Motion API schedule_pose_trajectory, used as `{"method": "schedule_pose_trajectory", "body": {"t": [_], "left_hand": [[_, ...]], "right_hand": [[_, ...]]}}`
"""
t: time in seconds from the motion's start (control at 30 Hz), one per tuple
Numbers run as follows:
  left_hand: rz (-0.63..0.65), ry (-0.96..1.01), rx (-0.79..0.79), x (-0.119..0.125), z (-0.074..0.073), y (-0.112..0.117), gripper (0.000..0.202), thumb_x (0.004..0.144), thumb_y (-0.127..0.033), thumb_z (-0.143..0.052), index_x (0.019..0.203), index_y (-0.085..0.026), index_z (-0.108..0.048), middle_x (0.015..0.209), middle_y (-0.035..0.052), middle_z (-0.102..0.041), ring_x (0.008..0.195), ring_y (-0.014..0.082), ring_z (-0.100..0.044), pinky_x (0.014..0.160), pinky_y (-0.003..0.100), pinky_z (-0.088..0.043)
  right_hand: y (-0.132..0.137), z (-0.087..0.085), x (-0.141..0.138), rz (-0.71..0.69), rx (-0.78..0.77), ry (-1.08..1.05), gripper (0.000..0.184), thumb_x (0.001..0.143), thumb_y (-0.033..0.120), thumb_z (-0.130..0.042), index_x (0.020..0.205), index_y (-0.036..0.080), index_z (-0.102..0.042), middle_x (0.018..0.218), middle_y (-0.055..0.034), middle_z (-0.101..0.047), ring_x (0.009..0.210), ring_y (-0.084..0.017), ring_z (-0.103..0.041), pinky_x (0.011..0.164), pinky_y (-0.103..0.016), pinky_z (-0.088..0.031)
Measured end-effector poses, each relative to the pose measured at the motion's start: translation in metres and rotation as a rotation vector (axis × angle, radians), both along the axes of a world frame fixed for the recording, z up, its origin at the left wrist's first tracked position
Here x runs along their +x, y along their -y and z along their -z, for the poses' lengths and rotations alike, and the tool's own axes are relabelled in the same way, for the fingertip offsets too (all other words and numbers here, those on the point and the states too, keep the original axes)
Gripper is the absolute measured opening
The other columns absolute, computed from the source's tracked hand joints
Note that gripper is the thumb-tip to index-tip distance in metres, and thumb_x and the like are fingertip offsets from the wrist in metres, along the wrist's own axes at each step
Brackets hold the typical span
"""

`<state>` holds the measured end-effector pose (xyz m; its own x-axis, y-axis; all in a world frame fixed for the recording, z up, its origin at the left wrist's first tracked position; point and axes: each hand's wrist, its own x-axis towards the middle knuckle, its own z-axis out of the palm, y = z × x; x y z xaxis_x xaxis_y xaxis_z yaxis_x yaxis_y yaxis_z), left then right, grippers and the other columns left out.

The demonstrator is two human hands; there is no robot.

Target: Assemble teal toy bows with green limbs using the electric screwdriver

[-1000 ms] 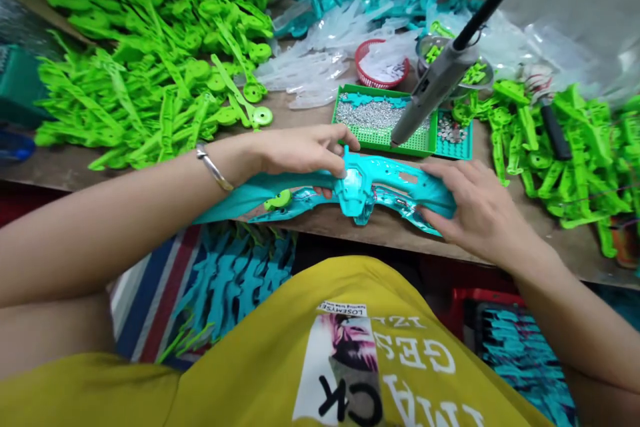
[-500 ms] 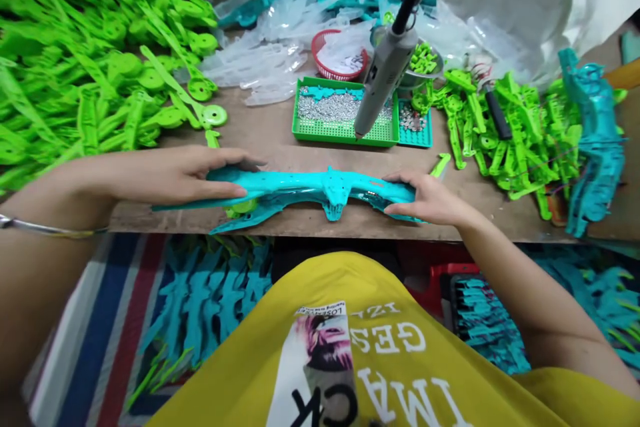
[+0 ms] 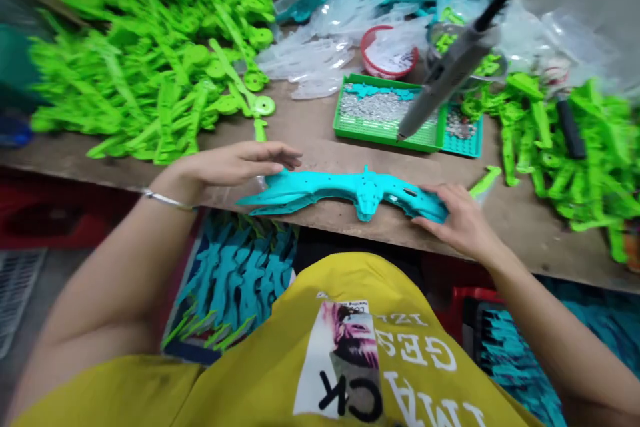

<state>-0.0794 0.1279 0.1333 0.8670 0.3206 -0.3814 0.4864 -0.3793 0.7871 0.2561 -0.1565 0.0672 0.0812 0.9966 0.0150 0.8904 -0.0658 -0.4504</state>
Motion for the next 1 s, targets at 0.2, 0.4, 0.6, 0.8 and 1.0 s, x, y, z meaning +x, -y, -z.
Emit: {"method": "schedule_pose_trajectory", "body": {"t": [0.2,0.4,0.6,0.8,1.0], "left_hand": [[-0.305,0.060,0.010,-0.028,0.006,0.003,0.030,0.083,-0.039,-0.066,0.105,-0.019,-0.066,0.109,0.0089,-0.072,0.102,0.0227,-0.070,0.088,0.035,-0.055],[-0.737,-0.059,-0.070,-0.064,0.025,0.016,0.025,0.090,-0.041,-0.064,0.086,-0.019,-0.052,0.076,0.0043,-0.069,0.070,0.0186,-0.070,0.068,0.033,-0.059],[-0.870,-0.073,-0.328,-0.067,0.038,0.040,0.044,0.085,-0.055,-0.072,0.099,-0.020,-0.049,0.095,0.0087,-0.074,0.076,0.0216,-0.074,0.066,0.033,-0.060],[-0.913,0.044,-0.367,-0.062,0.044,0.052,0.047,0.085,-0.049,-0.073,0.114,-0.021,-0.050,0.107,0.0073,-0.072,0.079,0.0197,-0.074,0.061,0.026,-0.055],[-0.956,0.102,-0.309,-0.068,0.050,0.058,0.043,0.086,-0.050,-0.071,0.110,-0.019,-0.054,0.106,0.0080,-0.071,0.089,0.0207,-0.070,0.066,0.029,-0.055]], "right_hand": [[0.002,0.012,0.006,-0.015,0.052,0.045,0.058,0.085,0.053,-0.068,0.136,0.025,-0.057,0.110,-0.0143,-0.070,0.099,-0.037,-0.064,0.088,-0.055,-0.050],[-0.002,0.010,0.008,-0.104,0.060,0.038,0.053,0.084,0.045,-0.072,0.134,0.038,-0.054,0.107,-0.0137,-0.072,0.096,-0.037,-0.066,0.082,-0.051,-0.052],[-0.002,0.015,0.011,-0.052,0.013,0.061,0.059,0.083,0.068,-0.062,0.128,0.029,-0.062,0.103,-0.0124,-0.072,0.091,-0.038,-0.066,0.078,-0.052,-0.052],[0.001,0.014,0.007,-0.023,0.015,0.052,0.059,0.084,0.067,-0.060,0.126,0.025,-0.063,0.106,-0.0124,-0.071,0.096,-0.036,-0.065,0.086,-0.050,-0.051],[0.005,0.017,0.008,0.032,0.025,0.078,0.063,0.084,0.068,-0.062,0.125,0.020,-0.064,0.106,-0.0135,-0.071,0.099,-0.034,-0.065,0.088,-0.048,-0.051]]}}
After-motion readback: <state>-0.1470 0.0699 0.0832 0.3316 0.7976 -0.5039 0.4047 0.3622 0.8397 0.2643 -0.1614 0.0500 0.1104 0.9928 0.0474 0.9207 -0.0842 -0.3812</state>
